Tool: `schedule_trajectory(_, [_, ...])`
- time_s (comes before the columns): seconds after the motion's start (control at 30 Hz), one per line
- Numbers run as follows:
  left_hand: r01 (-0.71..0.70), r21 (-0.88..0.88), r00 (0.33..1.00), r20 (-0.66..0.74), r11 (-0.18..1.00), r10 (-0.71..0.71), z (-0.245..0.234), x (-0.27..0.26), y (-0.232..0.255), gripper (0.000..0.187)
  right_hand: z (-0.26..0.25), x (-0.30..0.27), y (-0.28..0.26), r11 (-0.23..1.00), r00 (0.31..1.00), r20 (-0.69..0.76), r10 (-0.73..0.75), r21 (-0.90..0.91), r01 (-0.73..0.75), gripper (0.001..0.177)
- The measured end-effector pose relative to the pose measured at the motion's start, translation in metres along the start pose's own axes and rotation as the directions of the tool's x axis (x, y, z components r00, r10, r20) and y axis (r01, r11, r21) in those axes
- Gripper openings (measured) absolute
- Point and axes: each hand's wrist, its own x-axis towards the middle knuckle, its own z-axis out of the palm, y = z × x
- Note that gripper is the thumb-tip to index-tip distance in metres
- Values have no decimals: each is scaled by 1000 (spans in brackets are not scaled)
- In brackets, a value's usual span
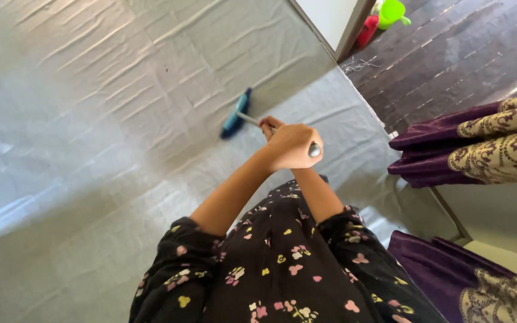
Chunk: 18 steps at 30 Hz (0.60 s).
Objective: The person pushes a mop across the floor surface to clean it, moving through several areas of the room.
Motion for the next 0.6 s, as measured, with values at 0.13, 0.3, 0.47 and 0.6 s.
schedule_trajectory(0.13, [-16,46,993,120,999,10,7,1,0,13,-4,10,18,929,993,-10,-116,-354,105,23])
schedule_trajectory(0.3, [-87,-7,990,-112,996,85,-27,3,19,18,-11,11,3,966,970,-11,-242,-94,240,21])
schedule_trajectory(0.47, [-43,-164,975,-223,985,5,-65,8,34,16,-13,12,-26,738,957,51,-285,649,185,20])
schedule_trajectory(0.6, [31,-272,988,-136,962,-71,-79,9,42,14,6,16,-24,-154,978,-37,-203,988,5,31])
